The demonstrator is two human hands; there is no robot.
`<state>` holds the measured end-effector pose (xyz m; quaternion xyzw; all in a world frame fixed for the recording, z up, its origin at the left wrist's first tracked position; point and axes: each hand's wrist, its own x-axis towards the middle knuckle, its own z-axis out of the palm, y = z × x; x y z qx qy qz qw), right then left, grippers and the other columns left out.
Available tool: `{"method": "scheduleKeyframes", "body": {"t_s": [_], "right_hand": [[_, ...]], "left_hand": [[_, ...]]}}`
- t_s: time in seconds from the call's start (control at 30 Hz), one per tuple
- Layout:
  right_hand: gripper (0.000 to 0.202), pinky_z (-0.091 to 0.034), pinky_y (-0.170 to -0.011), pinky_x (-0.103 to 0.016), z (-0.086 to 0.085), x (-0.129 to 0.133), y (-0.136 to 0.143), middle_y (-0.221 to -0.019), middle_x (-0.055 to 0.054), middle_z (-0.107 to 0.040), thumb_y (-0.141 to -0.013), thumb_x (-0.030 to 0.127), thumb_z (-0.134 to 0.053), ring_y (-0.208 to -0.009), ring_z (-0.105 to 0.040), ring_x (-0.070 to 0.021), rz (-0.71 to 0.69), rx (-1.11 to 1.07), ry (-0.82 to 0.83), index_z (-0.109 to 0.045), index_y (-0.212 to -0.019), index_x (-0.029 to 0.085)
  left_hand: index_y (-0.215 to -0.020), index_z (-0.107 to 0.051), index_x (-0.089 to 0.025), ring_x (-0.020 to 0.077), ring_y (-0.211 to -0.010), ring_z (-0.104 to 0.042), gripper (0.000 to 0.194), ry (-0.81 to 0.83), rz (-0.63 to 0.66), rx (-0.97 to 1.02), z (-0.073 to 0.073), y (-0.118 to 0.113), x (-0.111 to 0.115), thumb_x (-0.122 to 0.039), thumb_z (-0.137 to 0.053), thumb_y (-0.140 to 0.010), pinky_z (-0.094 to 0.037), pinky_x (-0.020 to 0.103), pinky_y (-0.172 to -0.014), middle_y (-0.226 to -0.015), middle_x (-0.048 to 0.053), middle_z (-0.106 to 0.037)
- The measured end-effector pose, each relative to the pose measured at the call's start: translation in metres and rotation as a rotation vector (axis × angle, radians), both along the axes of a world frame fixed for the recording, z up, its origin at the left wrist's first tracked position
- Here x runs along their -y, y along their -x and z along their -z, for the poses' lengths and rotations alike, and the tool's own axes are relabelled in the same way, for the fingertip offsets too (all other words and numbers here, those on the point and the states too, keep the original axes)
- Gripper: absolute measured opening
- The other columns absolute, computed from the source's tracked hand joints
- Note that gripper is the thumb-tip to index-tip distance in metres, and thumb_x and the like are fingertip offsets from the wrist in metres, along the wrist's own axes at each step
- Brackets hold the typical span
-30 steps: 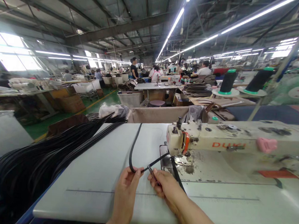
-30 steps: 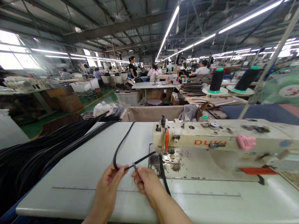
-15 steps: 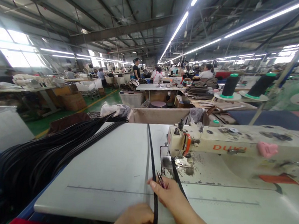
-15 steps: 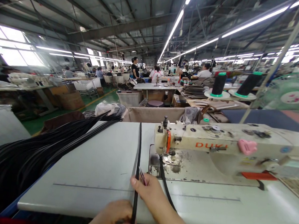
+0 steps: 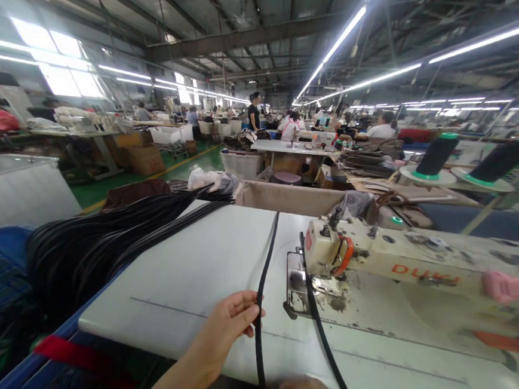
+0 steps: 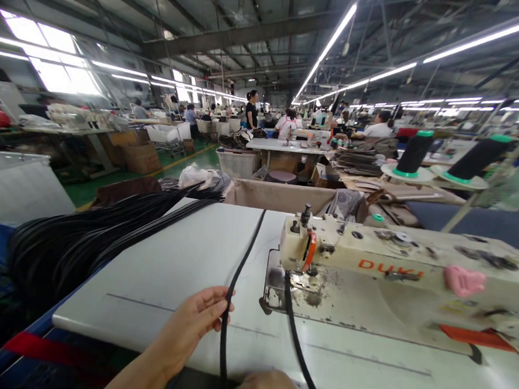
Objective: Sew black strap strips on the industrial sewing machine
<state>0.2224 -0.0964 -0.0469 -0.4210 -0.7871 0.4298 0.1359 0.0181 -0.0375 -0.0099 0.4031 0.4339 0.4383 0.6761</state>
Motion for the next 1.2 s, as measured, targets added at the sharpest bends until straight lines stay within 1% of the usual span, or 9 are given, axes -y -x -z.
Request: {"method": "scheduleKeyframes", "body": {"t_s": [0.07,0.13,0.2,0.3,0.43,0.57,0.73,1.07,1.2], "right_hand": [[0.019,-0.028,-0.056,-0.024,-0.009,0.001,-0.004,-0.066,0.005,-0.054,-0.068,0.017,-0.072,-0.057,-0.043,-0.0097,-0.036,0.045,0.057,-0.055,-0.063,0.021],[0.013,-0.036,-0.062,-0.023,-0.027,0.001,-0.007,-0.079,0.004,-0.061,-0.073,0.023,-0.072,-0.066,-0.053,-0.0124,0.102,0.018,0.086,-0.064,-0.083,0.024],[0.019,-0.043,-0.073,-0.025,-0.046,0.0,-0.009,-0.09,0.001,-0.065,-0.084,0.036,-0.067,-0.08,-0.059,-0.0167,0.303,-0.049,0.046,-0.063,-0.099,0.024],[0.033,-0.044,-0.082,-0.031,-0.06,-0.009,-0.01,-0.095,-0.004,-0.066,-0.098,0.053,-0.048,-0.089,-0.061,-0.0211,0.444,-0.11,-0.037,-0.061,-0.098,0.023],[0.037,-0.043,-0.081,-0.035,-0.054,-0.024,-0.002,-0.089,-0.005,-0.065,-0.097,0.056,-0.043,-0.086,-0.06,-0.0237,0.521,-0.084,-0.082,-0.059,-0.09,0.023],[0.034,-0.042,-0.081,-0.037,-0.05,-0.032,0.006,-0.09,-0.007,-0.067,-0.095,0.052,-0.041,-0.088,-0.061,-0.0254,0.518,-0.035,-0.078,-0.058,-0.086,0.024],[0.031,-0.043,-0.084,-0.037,-0.048,-0.035,0.007,-0.096,-0.008,-0.069,-0.097,0.048,-0.04,-0.092,-0.063,-0.0253,0.536,-0.021,-0.097,-0.058,-0.089,0.024],[0.028,-0.043,-0.081,-0.037,-0.042,-0.035,0.01,-0.093,-0.008,-0.067,-0.1,0.04,-0.04,-0.09,-0.063,-0.0256,0.517,0.018,-0.194,-0.057,-0.085,0.024],[0.031,-0.045,-0.088,-0.039,-0.04,-0.038,0.008,-0.097,-0.008,-0.07,-0.1,0.043,-0.04,-0.096,-0.064,-0.0261,0.58,-0.051,-0.224,-0.063,-0.094,0.023]], "left_hand": [[-0.112,-0.072,-0.013,0.014,-0.077,-0.062,0.06,-0.014,0.002,-0.024,0.004,-0.001,0.0,-0.055,-0.088,-0.071,-0.045,0.023,-0.061,-0.087,0.007,-0.07],[-0.113,-0.07,-0.012,0.0124,-0.071,-0.057,0.063,-0.034,0.012,-0.051,0.006,0.0,0.002,-0.054,-0.089,-0.07,-0.045,0.023,-0.059,-0.08,0.003,-0.066],[-0.118,-0.068,-0.012,0.0125,-0.069,-0.056,0.066,-0.057,0.052,-0.088,0.009,0.002,0.006,-0.053,-0.088,-0.071,-0.046,0.024,-0.06,-0.077,0.001,-0.063],[-0.13,-0.063,-0.013,0.0152,-0.07,-0.059,0.072,-0.058,0.137,-0.129,0.012,0.007,0.012,-0.051,-0.086,-0.074,-0.049,0.027,-0.059,-0.078,0.001,-0.062],[-0.136,-0.06,-0.014,0.0148,-0.066,-0.058,0.078,-0.038,0.142,-0.168,0.018,0.011,0.018,-0.048,-0.087,-0.071,-0.049,0.026,-0.053,-0.077,-0.002,-0.056],[-0.14,-0.058,-0.018,0.0145,-0.068,-0.058,0.075,-0.048,0.158,-0.178,0.028,0.016,0.021,-0.044,-0.084,-0.075,-0.05,0.025,-0.052,-0.079,-0.002,-0.054],[-0.144,-0.055,-0.02,0.0144,-0.069,-0.06,0.071,-0.059,0.212,-0.17,0.039,0.021,0.023,-0.039,-0.08,-0.08,-0.051,0.025,-0.054,-0.081,-0.002,-0.056],[-0.14,-0.059,-0.019,0.0142,-0.068,-0.059,0.07,-0.05,0.206,-0.16,0.027,0.013,0.029,-0.039,-0.081,-0.077,-0.05,0.025,-0.054,-0.079,-0.002,-0.056],[-0.139,-0.058,-0.019,0.0178,-0.069,-0.067,0.07,-0.057,0.191,-0.15,0.026,0.013,0.031,-0.042,-0.081,-0.077,-0.049,0.024,-0.053,-0.08,-0.002,-0.057]]}}
